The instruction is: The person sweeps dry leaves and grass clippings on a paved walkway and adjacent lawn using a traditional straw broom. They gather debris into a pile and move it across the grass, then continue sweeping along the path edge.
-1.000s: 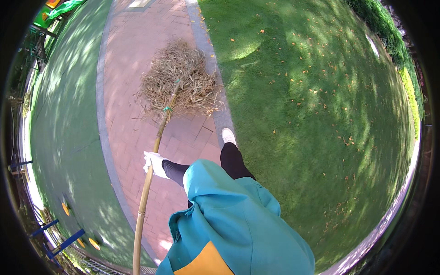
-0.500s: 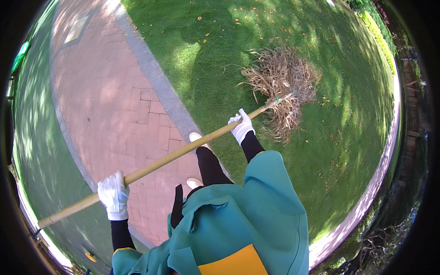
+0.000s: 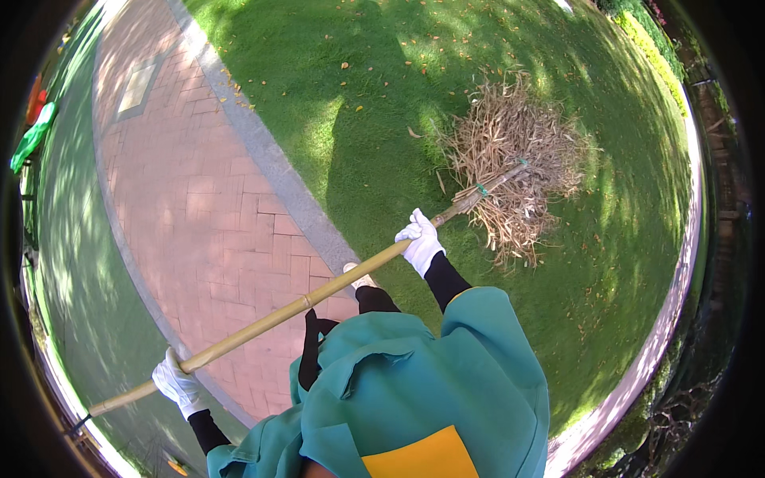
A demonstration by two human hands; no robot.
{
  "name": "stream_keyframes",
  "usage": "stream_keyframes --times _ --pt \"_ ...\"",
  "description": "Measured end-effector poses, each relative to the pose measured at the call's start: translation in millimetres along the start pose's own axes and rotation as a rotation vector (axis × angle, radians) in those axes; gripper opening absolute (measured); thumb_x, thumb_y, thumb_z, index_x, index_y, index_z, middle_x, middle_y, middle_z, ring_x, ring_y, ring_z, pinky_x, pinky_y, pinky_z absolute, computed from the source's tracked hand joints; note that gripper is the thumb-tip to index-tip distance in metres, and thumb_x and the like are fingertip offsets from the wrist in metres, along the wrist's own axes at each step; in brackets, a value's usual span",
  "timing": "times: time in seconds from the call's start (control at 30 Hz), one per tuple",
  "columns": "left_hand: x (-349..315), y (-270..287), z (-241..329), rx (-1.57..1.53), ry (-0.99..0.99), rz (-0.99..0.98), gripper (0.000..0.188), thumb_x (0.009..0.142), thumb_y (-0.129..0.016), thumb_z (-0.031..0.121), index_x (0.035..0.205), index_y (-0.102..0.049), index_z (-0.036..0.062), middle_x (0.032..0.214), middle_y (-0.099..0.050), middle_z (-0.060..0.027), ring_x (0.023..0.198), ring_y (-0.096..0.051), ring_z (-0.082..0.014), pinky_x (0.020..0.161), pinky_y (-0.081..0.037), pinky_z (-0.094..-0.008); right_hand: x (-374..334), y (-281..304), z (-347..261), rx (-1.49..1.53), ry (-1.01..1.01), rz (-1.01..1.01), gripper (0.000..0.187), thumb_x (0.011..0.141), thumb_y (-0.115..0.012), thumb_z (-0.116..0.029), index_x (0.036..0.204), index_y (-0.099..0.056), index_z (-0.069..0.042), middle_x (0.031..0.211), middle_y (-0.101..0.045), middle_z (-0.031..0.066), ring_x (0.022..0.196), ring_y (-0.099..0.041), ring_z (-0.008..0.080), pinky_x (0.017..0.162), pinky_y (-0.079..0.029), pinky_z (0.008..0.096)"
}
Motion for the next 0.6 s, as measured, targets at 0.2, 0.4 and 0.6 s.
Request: stream_keyframes --times 0.2,0.4,0.6 --pt "-180.0 105.2 -80.1 0.143 0.818 -0.523 0.019 0.074 -0.057 0.013 0.093 -0.059 0.0083 0.075 -0.060 -0.0096 0.074 -0.059 -0.0269 0.070 -0.045 -0.0394 28.9 -70.0 224.7 -0.305 -0.488 -0.018 0.023 0.093 -0.056 -0.027 0.075 -0.048 -0.015 0.044 -0.035 -0.0089 0.037 -0.037 0.0072 0.051 -0.041 0.0305" --pt "-271.1 212.5 -23.3 0.753 0.976 -0.901 0.018 0.075 -0.063 0.021 0.090 -0.069 0.0133 0.062 -0.062 -0.0096 0.058 -0.061 -0.0286 0.049 -0.045 -0.0400 35.3 -105.2 428.7 -0.695 -0.871 -0.182 0.021 0.089 -0.061 -0.024 0.081 -0.049 -0.009 0.049 -0.044 -0.0005 0.052 -0.052 0.0223 0.055 -0.047 0.0373" --pt "-147.5 210.8 -50.8 0.680 0.954 -0.758 0.014 0.075 -0.063 0.024 0.086 -0.066 0.0158 0.066 -0.064 -0.0083 0.058 -0.061 -0.0283 0.052 -0.045 -0.0419 96.9 -168.7 573.7 -0.775 -0.943 -0.196 0.022 0.088 -0.063 -0.025 0.087 -0.050 -0.007 0.061 -0.051 0.0028 0.063 -0.059 0.0265 0.066 -0.054 0.0381"
Point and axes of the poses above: each hand's wrist, its own x-axis towards the middle knuckle, its own y-axis out of the back of the hand, z = x × y, the point moved 2 cm from there along x, towards the middle knuckle
